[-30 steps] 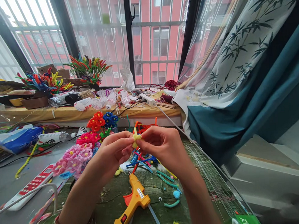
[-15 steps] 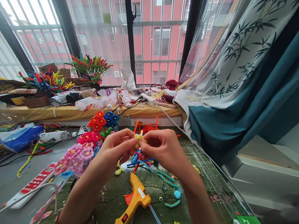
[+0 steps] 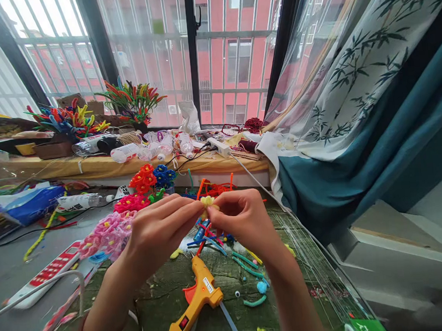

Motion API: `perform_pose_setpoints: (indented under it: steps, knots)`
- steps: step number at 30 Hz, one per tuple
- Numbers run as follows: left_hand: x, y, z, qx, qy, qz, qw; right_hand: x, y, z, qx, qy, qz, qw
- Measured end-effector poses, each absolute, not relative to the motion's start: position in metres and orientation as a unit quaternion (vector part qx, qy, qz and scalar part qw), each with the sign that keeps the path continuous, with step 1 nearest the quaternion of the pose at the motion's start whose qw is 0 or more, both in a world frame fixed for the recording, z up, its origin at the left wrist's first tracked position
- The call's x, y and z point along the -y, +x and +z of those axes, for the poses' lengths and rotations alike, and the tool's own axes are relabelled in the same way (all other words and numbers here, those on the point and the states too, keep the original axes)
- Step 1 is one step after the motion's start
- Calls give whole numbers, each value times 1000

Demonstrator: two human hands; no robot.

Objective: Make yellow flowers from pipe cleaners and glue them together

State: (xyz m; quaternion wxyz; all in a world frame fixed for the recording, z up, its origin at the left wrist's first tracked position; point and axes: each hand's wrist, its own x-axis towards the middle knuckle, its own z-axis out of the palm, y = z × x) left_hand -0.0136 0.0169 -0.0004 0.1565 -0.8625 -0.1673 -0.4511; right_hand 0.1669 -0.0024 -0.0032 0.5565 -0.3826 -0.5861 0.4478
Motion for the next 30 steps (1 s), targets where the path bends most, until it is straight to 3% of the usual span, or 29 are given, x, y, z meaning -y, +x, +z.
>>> perform_pose_setpoints:
  steps: [7,16,30]
  knots:
    - [-13,-8,-4,160,-853,-447,215,3,171,-4,594,-385,435,556]
    - [-13,-5,-5,173,-843,-479,174,2,170,-3,589,-372,431,573]
    - [-13,-15,1,141,-851,-462,208,1,173,-2,597,-334,481,548]
